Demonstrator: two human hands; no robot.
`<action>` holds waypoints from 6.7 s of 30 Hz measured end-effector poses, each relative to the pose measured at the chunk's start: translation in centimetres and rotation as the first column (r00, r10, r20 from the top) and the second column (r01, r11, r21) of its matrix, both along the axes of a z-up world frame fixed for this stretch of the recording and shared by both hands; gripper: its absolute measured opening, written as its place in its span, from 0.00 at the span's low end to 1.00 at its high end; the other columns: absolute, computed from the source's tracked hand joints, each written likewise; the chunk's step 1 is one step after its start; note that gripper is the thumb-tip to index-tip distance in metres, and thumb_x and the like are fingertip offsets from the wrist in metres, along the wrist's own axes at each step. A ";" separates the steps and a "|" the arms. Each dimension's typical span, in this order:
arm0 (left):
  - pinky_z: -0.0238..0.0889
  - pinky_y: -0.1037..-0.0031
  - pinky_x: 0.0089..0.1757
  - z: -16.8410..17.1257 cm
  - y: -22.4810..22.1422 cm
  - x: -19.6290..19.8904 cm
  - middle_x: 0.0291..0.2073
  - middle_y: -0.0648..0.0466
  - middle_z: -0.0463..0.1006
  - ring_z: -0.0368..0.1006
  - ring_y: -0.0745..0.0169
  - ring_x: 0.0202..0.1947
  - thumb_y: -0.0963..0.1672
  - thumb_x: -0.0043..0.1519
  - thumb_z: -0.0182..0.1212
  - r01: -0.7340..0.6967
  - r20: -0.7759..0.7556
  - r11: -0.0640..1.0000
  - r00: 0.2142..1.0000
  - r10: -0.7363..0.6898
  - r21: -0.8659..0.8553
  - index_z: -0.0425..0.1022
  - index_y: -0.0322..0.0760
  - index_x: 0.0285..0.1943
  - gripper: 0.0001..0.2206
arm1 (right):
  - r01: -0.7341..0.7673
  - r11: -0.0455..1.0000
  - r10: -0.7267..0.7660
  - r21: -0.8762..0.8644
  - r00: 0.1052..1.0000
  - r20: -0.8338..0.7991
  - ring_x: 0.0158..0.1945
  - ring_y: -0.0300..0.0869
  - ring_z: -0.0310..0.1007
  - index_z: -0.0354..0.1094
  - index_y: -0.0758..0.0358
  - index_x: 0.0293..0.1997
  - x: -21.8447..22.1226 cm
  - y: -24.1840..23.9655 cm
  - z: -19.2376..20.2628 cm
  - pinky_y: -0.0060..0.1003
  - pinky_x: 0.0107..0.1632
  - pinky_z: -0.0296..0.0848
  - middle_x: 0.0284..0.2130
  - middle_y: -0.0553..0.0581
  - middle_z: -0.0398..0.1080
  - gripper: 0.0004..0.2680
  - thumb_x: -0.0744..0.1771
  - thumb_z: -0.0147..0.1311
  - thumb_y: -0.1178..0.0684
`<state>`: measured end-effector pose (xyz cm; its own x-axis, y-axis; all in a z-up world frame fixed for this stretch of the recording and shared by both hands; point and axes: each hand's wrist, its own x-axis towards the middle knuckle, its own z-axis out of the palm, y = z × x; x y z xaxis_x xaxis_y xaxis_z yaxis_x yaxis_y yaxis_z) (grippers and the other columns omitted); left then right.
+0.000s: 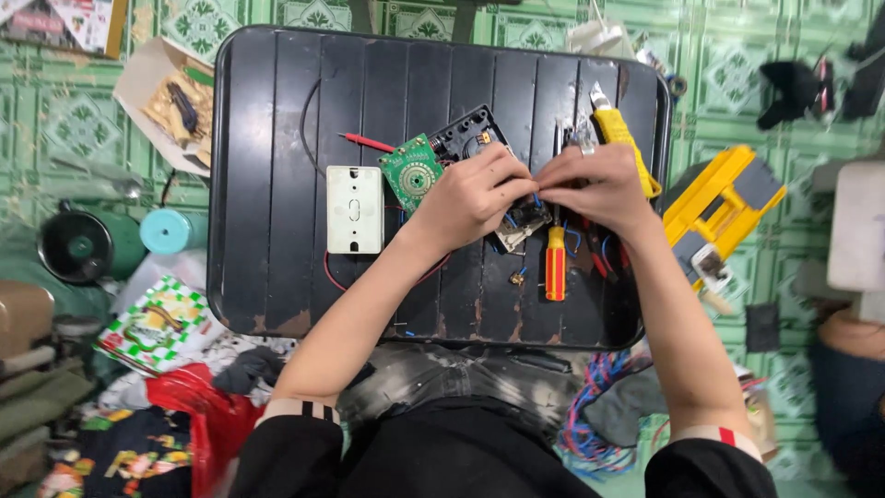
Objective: The person is wiring an electrical outlet, using a screwdriver to secure wires into terminals and pliers to adjust them.
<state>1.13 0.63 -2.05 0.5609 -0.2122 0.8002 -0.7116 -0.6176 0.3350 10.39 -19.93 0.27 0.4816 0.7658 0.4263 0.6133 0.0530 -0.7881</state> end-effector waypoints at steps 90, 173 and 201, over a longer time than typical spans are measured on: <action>0.65 0.70 0.41 4.1 3.3 -2.1 0.32 0.61 0.74 0.70 0.62 0.36 0.41 0.50 0.74 0.224 -0.396 0.950 0.910 -0.124 0.217 0.79 0.42 0.31 0.07 | 0.686 0.728 -0.612 -0.026 0.666 0.427 0.48 0.56 0.70 0.69 0.75 0.65 -14.4 1.0 -1.8 0.52 0.53 0.64 0.49 0.66 0.74 0.25 0.62 0.73 0.58; 0.72 0.67 0.41 -3.2 0.0 -8.0 0.41 0.48 0.74 0.71 0.53 0.40 0.36 0.65 0.63 0.010 0.035 1.000 0.999 -0.010 0.013 0.75 0.31 0.50 0.06 | 0.805 0.586 -0.717 0.095 0.460 0.523 0.52 0.54 0.74 0.67 0.63 0.63 -17.6 0.5 -6.7 0.48 0.52 0.77 0.47 0.61 0.78 0.21 0.66 0.75 0.52; 0.71 0.61 0.29 -0.9 -2.1 -6.6 0.31 0.46 0.73 0.72 0.48 0.34 0.28 0.51 0.60 -0.098 -0.338 0.881 0.899 0.278 0.463 0.72 0.29 0.33 0.10 | 0.534 0.813 -0.433 -0.230 0.820 0.374 0.58 0.60 0.66 0.52 0.70 0.75 -14.9 -1.3 -1.8 0.58 0.58 0.66 0.57 0.64 0.72 0.27 0.68 0.62 0.68</action>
